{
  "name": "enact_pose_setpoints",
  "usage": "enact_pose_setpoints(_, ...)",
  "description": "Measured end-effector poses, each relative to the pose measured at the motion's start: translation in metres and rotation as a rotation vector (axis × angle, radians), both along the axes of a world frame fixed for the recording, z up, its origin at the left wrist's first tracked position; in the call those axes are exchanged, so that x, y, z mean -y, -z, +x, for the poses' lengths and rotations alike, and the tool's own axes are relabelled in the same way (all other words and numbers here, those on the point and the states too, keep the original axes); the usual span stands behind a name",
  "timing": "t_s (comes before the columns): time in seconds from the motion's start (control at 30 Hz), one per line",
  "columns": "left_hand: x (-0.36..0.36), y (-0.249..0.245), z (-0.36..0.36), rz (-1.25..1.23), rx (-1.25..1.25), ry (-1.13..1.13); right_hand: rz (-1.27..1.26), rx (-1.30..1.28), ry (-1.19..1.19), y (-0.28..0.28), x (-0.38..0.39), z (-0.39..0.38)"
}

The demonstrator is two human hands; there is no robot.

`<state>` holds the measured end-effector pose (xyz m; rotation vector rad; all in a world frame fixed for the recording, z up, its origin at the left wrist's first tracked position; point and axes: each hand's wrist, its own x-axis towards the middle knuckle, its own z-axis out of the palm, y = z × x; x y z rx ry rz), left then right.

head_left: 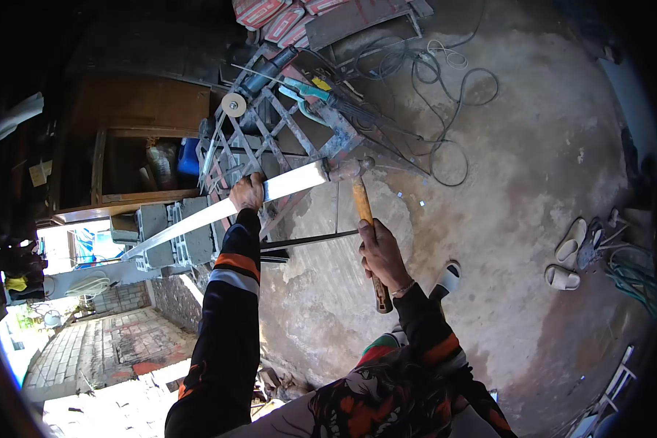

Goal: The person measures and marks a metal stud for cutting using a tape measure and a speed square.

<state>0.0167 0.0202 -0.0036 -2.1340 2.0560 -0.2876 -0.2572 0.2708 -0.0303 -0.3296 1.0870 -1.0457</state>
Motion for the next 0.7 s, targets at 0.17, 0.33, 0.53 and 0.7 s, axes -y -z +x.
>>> enact_pose_setpoints(0.17,-0.004,0.001,0.002,-0.054,-0.04,0.015,0.02,0.099,0.208,-0.005,0.004,0.018)
enact_pose_setpoints(0.33,0.005,0.017,0.023,-0.085,-0.067,0.086,0.004,0.034,0.115,-0.011,0.007,0.014)
enact_pose_setpoints(0.53,0.005,0.017,0.024,-0.043,-0.03,0.129,0.02,0.023,0.06,0.0,0.001,-0.001)
enact_pose_setpoints(0.7,-0.022,0.006,0.02,0.126,0.021,0.157,0.09,0.146,0.153,0.005,-0.016,-0.009)
